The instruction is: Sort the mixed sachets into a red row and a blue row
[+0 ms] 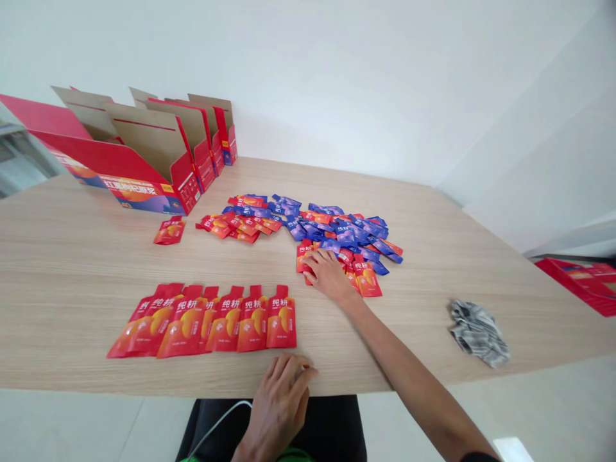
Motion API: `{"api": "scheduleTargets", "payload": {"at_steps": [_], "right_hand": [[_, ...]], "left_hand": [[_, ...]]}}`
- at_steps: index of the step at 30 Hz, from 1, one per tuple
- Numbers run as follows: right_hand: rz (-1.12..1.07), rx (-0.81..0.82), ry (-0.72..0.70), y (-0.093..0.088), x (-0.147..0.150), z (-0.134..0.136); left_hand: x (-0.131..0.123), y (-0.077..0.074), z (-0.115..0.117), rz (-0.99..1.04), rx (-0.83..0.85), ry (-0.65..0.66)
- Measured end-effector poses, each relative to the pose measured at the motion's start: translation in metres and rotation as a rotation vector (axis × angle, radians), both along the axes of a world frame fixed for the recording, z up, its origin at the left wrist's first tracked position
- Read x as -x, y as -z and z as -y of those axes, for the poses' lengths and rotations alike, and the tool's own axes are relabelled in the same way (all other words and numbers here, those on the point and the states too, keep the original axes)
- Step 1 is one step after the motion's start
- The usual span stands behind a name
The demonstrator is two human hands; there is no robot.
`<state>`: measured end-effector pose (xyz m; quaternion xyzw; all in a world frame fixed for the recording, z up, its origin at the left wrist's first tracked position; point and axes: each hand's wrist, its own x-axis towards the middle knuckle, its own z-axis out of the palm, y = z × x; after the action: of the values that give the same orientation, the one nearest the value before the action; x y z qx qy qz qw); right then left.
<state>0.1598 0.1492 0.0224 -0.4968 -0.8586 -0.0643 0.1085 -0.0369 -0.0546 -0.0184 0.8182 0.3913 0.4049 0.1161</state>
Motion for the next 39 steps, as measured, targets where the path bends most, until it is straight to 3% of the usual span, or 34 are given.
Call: {"api": "scheduleTargets", "payload": {"at_steps": [8, 13, 18, 22, 26, 31, 33, 35, 37, 39], "right_hand": [[-0.117, -0.117, 0.022, -0.002, 0.008, -0.01], [-0.35, -0.217, 0.083, -0.014, -0.002, -0.002], [-0.506, -0.395, 0.027, -0.022, 0.0, 0.044], [-0.479, -0.561, -0.104, -0.013, 0.01, 0.102], [-0.389, -0.434, -0.276, 0.003, 0.019, 0.145], [-0.467, -0.32, -0.424, 0.012, 0.027, 0.162], [-0.632, -0.32, -0.34, 0.011, 0.03, 0.163], [-0.873, -0.269, -0.161, 0.005, 0.033, 0.16], [-1.064, -0.12, -0.005, -0.004, 0.036, 0.153], [-1.134, 0.105, 0.027, -0.014, 0.037, 0.142]], "left_hand": [[0.003, -0.004, 0.002, 0.116, 0.039, 0.044], [0.004, -0.021, -0.006, 0.433, 0.334, 0.05], [0.003, -0.035, -0.029, 0.984, 0.863, 0.084], [-0.002, -0.04, -0.04, 1.256, 1.037, 0.15], [-0.005, -0.036, -0.036, 1.219, 1.067, 0.045], [0.001, -0.032, -0.027, 0.996, 0.94, -0.253], [0.003, -0.035, -0.022, 0.934, 0.946, -0.269], [0.003, -0.04, -0.017, 0.912, 1.006, -0.193], [0.003, -0.044, -0.012, 0.902, 1.035, -0.129], [0.005, -0.046, -0.007, 0.869, 1.046, -0.105]]}}
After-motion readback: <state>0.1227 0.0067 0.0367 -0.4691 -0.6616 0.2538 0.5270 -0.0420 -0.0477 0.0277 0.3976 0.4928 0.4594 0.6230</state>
